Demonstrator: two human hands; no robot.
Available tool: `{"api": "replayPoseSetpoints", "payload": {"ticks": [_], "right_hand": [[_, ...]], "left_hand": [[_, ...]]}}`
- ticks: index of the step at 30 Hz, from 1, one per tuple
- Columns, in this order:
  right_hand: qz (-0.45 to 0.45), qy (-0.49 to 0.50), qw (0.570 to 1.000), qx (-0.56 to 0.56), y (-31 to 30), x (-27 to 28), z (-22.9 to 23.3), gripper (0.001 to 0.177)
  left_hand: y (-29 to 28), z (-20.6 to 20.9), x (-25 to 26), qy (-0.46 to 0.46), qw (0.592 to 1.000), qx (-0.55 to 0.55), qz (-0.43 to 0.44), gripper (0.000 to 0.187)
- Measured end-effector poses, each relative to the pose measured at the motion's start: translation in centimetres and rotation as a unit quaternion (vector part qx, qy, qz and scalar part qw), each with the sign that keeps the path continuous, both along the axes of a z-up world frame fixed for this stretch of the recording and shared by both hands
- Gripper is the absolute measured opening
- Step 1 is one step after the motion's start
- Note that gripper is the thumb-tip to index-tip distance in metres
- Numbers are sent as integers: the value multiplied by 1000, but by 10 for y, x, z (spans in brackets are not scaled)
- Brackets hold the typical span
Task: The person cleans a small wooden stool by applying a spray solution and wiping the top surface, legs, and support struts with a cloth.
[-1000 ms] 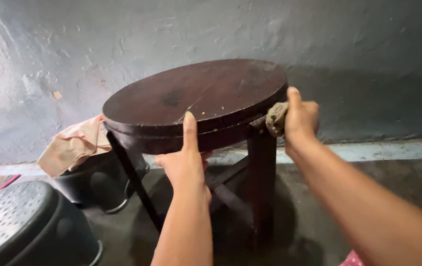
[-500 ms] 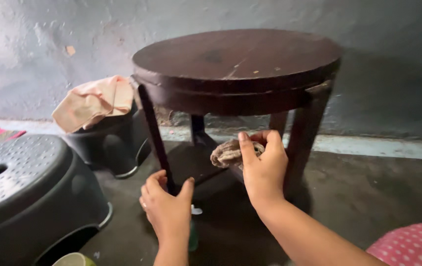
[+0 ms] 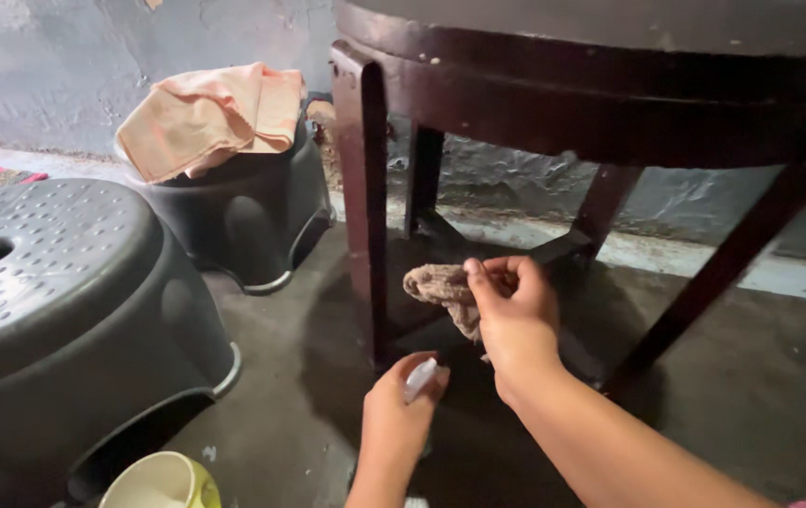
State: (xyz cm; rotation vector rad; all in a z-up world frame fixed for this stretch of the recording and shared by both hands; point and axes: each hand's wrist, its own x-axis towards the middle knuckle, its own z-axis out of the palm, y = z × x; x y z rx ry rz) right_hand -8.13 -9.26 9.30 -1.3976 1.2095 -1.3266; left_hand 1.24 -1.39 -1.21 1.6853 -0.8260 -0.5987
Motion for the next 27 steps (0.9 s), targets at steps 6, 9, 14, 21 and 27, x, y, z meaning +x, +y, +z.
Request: {"api": "replayPoseSetpoints", "payload": {"ticks": [6, 9, 14, 21, 27], "right_hand": [[28, 7, 999, 20, -8, 9, -20, 27], [6, 62, 997, 44, -6, 14, -18, 27], [20, 42, 998, 36, -5, 30, -13, 26], [13, 25, 992, 119, -10, 39, -9, 28], [-3, 91, 995, 35, -33, 43, -30, 28]], "left_hand": [[5, 34, 20, 35, 985, -84, 145, 37], [7, 48, 38, -114, 953, -195, 200, 33], [6, 59, 55, -170, 946, -205, 183, 43], [-12, 79, 76, -95, 963, -210, 141, 60], [-34, 80, 94, -224, 941, -188, 169, 72]]}}
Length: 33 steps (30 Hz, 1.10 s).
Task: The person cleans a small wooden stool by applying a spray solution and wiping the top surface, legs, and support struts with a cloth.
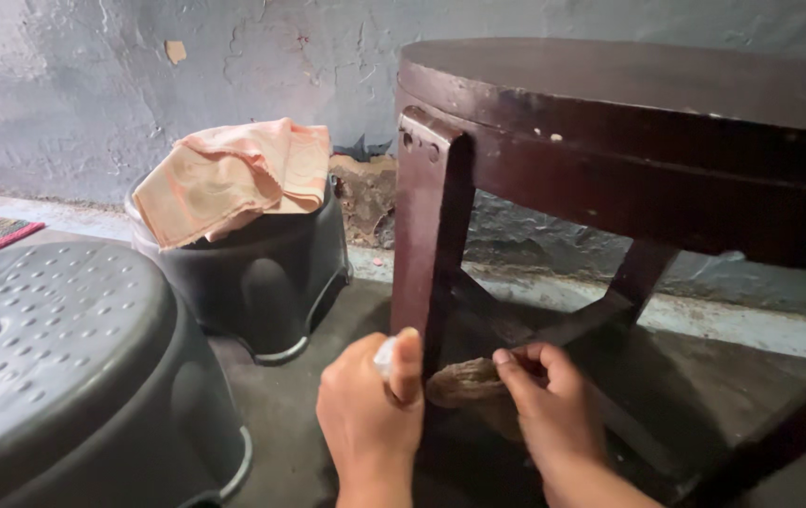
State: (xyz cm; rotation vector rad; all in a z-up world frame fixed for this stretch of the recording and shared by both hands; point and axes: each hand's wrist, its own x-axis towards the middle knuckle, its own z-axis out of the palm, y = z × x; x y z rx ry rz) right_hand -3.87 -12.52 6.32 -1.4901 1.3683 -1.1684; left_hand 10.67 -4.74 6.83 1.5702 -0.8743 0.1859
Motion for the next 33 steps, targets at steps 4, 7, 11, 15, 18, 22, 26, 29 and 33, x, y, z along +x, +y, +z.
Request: {"api": "replayPoseSetpoints", "payload": {"ticks": [4, 7, 11, 15, 18, 22, 26, 29, 33], "right_hand": [[4, -104, 994, 18, -4, 10, 6, 28], [-43, -106, 991, 70, 0, 18, 14, 31], [-61, -176, 981, 52, -2, 26, 11, 36], [-41, -176, 983, 36, 8, 31, 11, 37], [15, -124, 990, 62, 29, 32, 20, 37], [75, 47, 943, -319, 52, 28, 33, 29], [144, 128, 750, -633, 49, 28, 64, 23], [109, 290, 625, -717, 26, 45, 87, 33], [20, 441, 507, -740, 12, 64, 77, 48]], "left_hand": [[-6, -4, 4, 6, 993, 107, 46, 74], [-2, -3, 5, 100, 993, 39, 42, 70], [3, -2, 11, 87, 994, -32, 54, 69], [4, -2, 11, 52, 996, 4, 73, 70], [5, 2, 7, 68, 993, 18, 94, 69], [11, 6, 6, 46, 993, -76, 84, 69], [16, 4, 12, 100, 989, -82, 69, 71], [19, 0, 16, 122, 988, -29, 88, 72], [18, -2, 14, 144, 986, -5, 87, 70]]}}
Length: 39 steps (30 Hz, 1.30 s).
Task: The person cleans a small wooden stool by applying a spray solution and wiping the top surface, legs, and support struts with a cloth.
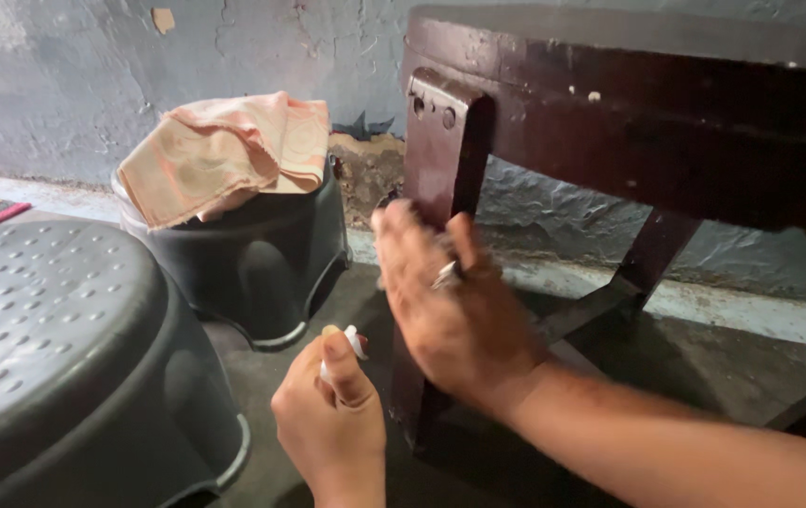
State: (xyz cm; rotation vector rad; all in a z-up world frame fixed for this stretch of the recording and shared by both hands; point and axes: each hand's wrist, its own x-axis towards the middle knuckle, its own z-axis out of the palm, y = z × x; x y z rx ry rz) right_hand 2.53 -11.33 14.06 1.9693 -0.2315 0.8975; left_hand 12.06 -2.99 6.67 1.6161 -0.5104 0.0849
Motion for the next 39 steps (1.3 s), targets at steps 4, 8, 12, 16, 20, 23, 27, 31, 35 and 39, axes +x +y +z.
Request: {"api": "replayPoseSetpoints", "payload": {"ticks": [4, 8, 12, 16, 20, 23, 27, 31, 35, 39], "right_hand": [[-124, 191, 969, -99, -2, 5, -49, 58], [-25, 283, 958, -22, -1, -8, -98, 55], [72, 263, 961, 50, -11, -20, -101, 37], [127, 92, 983, 92, -14, -24, -34, 28], [5, 27, 997, -71, 0, -8, 11, 28], [-71, 72, 983, -152, -11, 14, 3, 44], [-163, 233, 959, 9, -29, 53, -49, 53], [-232, 452, 861, 19, -11, 50, -122, 65], [-136, 381, 914, -32, -1, 12, -171, 75], [1, 367, 930, 4, -16, -15, -167, 55]], "left_hand": [[3, -3, 3, 7, 1000, 8, -2, 69], [10, -4, 8, 1, 999, 38, -7, 67], [9, -8, 13, -21, 999, 44, -14, 67], [6, -14, 13, -48, 999, 0, -3, 69], [8, -15, 17, 16, 999, 41, -1, 70], [9, -16, 18, 42, 998, 35, 3, 69], [11, -20, 22, 25, 999, 23, 4, 69], [10, -27, 25, 23, 1000, 6, -8, 69], [3, -43, 26, 0, 1000, 7, -11, 67], [-4, -45, 25, 35, 998, 3, -43, 67]]}}
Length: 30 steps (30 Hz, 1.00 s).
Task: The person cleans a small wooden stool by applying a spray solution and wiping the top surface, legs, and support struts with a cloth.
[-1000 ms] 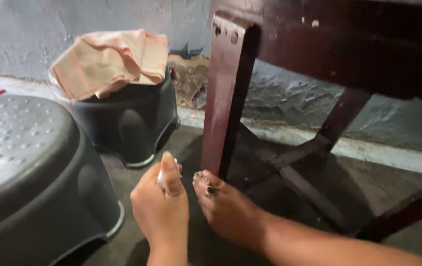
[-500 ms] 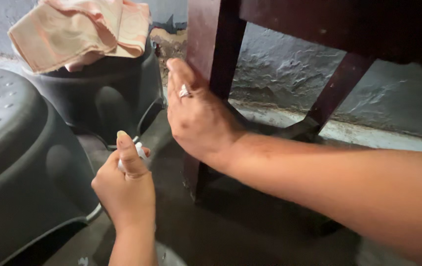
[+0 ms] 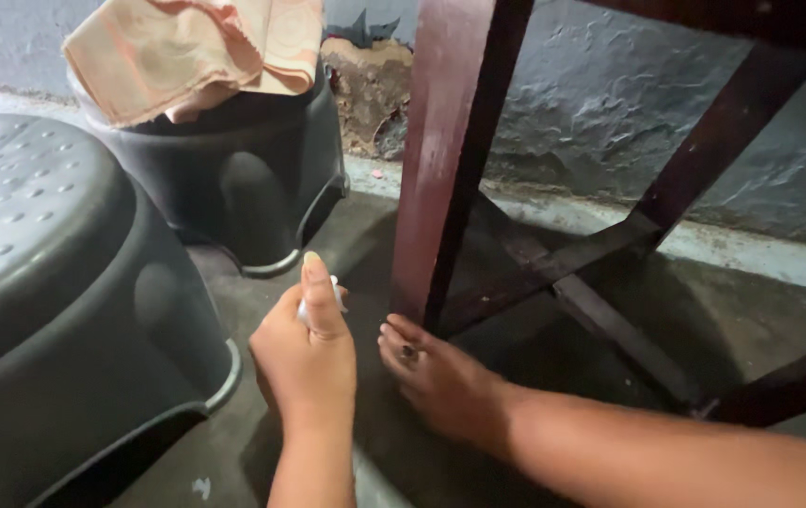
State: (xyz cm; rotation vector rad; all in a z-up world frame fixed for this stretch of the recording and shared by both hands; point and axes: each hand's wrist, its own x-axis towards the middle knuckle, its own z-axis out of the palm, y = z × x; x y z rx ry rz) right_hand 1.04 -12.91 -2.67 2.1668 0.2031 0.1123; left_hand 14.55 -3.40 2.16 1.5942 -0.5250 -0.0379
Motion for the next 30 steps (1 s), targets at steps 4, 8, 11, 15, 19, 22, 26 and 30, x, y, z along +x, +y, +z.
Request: {"api": "replayPoseSetpoints", "payload": {"ticks": [4, 8, 11, 15, 19, 22, 26, 30], "right_hand": [[122, -102, 980, 124, -24, -12, 48, 32], [128, -209, 968, 61, -31, -28, 129, 20], [87, -285, 951, 79, -21, -24, 153, 24], [38, -301, 950, 80, -14, -14, 118, 35], [43, -183, 977, 106, -12, -19, 55, 40], [68, -143, 973, 169, -16, -22, 31, 36], [155, -165, 940, 257, -28, -38, 43, 25], [40, -465, 732, 497, -16, -54, 64, 18]], "left_hand": [[-5, 0, -5, 22, 998, 54, -6, 67], [-9, 2, -8, 8, 998, 57, -6, 68], [-11, 2, -10, 5, 999, 48, -15, 69], [-7, 0, -11, 5, 999, 41, -33, 69], [-5, 3, -7, 18, 998, 52, -26, 67], [-7, 4, -8, 14, 999, 30, -24, 67], [-8, 0, -7, 35, 998, 41, -39, 68], [-13, 0, -4, 31, 999, 6, -31, 69]]}}
